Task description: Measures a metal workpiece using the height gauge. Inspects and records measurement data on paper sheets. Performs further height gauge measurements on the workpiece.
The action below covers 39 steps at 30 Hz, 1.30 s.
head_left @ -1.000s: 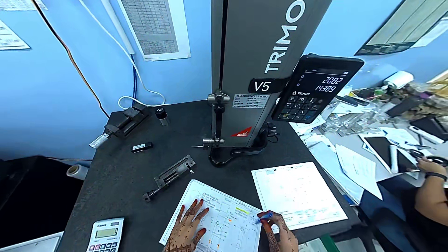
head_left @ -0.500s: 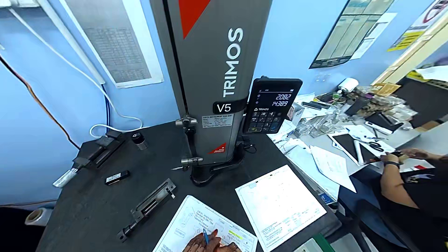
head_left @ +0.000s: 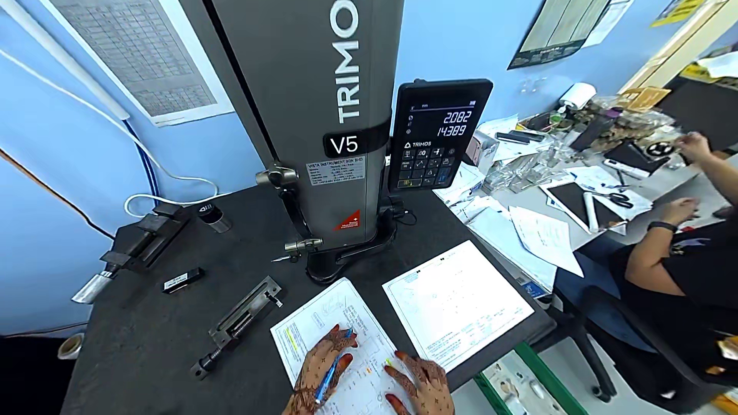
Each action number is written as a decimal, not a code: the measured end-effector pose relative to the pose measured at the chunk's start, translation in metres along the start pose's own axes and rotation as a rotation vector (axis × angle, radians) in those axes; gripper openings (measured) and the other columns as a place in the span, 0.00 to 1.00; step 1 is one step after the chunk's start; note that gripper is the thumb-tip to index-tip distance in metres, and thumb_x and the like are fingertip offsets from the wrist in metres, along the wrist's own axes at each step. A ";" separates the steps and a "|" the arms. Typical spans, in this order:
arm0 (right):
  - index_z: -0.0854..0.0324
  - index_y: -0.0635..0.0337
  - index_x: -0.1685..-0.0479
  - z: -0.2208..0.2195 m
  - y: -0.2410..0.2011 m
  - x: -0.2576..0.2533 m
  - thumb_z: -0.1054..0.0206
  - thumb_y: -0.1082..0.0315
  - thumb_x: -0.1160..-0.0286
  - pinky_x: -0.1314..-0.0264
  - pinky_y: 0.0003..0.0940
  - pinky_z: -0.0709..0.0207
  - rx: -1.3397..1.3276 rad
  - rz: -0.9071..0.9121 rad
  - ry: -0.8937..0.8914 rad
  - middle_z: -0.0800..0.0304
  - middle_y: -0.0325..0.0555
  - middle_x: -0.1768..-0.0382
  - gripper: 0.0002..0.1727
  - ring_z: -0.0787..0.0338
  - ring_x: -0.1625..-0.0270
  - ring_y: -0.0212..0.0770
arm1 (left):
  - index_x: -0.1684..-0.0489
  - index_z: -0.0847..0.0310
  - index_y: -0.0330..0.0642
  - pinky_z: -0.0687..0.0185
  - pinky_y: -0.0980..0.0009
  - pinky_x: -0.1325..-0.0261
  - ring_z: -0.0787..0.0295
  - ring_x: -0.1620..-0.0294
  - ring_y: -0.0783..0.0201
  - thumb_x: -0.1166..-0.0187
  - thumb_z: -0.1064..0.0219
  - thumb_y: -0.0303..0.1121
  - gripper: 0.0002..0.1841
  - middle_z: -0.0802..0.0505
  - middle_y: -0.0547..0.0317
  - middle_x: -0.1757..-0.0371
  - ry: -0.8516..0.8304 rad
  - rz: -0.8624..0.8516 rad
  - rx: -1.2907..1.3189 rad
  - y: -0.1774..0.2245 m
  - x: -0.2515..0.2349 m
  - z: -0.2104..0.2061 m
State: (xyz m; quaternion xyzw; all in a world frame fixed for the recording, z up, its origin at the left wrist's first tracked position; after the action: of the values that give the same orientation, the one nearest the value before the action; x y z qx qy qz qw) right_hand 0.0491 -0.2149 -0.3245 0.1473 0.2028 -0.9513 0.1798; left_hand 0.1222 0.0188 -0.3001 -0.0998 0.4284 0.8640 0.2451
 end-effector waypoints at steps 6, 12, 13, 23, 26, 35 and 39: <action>0.20 0.17 0.29 0.000 -0.001 -0.006 0.49 0.36 0.16 0.12 0.68 0.53 -0.015 0.036 -0.052 0.23 0.30 0.18 0.22 0.37 0.10 0.54 | 0.35 0.15 0.35 0.09 0.71 0.47 0.08 0.51 0.67 0.10 0.50 0.36 0.21 0.07 0.53 0.46 0.034 0.263 0.279 0.016 0.000 -0.011; 0.19 0.18 0.29 0.000 -0.001 -0.006 0.49 0.37 0.15 0.11 0.64 0.50 -0.050 0.016 -0.085 0.23 0.33 0.18 0.22 0.36 0.10 0.53 | 0.51 0.13 0.32 0.07 0.72 0.64 0.07 0.63 0.68 0.23 0.35 0.28 0.10 0.07 0.53 0.54 -0.074 0.511 0.464 0.037 0.020 -0.025; 0.19 0.18 0.30 0.000 -0.001 -0.006 0.49 0.38 0.15 0.12 0.63 0.48 -0.049 0.019 -0.076 0.22 0.34 0.19 0.21 0.34 0.11 0.52 | 0.54 0.13 0.32 0.09 0.73 0.66 0.08 0.65 0.69 0.25 0.33 0.29 0.10 0.07 0.54 0.57 -0.091 0.512 0.448 0.037 0.023 -0.024; 0.22 0.15 0.27 -0.006 -0.001 -0.001 0.52 0.39 0.14 0.09 0.56 0.50 -0.024 0.022 -0.056 0.24 0.32 0.18 0.22 0.36 0.10 0.47 | 0.63 0.15 0.35 0.14 0.73 0.70 0.11 0.74 0.70 0.37 0.25 0.34 0.12 0.09 0.58 0.72 -0.161 0.538 0.305 0.032 0.032 -0.026; 0.22 0.14 0.28 -0.008 0.000 -0.002 0.52 0.38 0.15 0.10 0.55 0.49 0.004 0.027 -0.034 0.23 0.31 0.18 0.22 0.35 0.10 0.47 | 0.65 0.15 0.35 0.16 0.74 0.71 0.12 0.75 0.70 0.39 0.24 0.35 0.13 0.09 0.59 0.74 -0.133 0.532 0.264 0.032 0.034 -0.027; 0.22 0.13 0.28 -0.006 -0.001 -0.002 0.54 0.37 0.15 0.09 0.54 0.50 0.016 0.026 -0.031 0.23 0.30 0.19 0.22 0.36 0.10 0.45 | 0.66 0.15 0.34 0.17 0.75 0.69 0.13 0.74 0.71 0.38 0.24 0.35 0.12 0.10 0.58 0.74 -0.146 0.562 0.260 0.032 0.033 -0.027; 0.22 0.13 0.28 -0.007 0.000 -0.002 0.53 0.37 0.15 0.09 0.54 0.50 0.014 0.018 -0.029 0.22 0.30 0.19 0.22 0.35 0.10 0.45 | 0.66 0.15 0.36 0.17 0.76 0.70 0.13 0.75 0.72 0.39 0.24 0.34 0.12 0.10 0.59 0.74 -0.132 0.502 0.265 0.033 0.032 -0.028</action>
State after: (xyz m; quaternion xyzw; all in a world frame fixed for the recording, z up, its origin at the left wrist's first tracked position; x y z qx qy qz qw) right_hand 0.0523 -0.2113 -0.3296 0.1366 0.1919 -0.9530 0.1904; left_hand 0.0767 -0.0087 -0.3068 0.0987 0.5321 0.8386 0.0619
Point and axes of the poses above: each hand's wrist, its own x-axis away from the middle knuckle, its own z-axis out of the back of the hand, y = z × x, the point moved 5 cm from there along -x, towards the middle knuckle
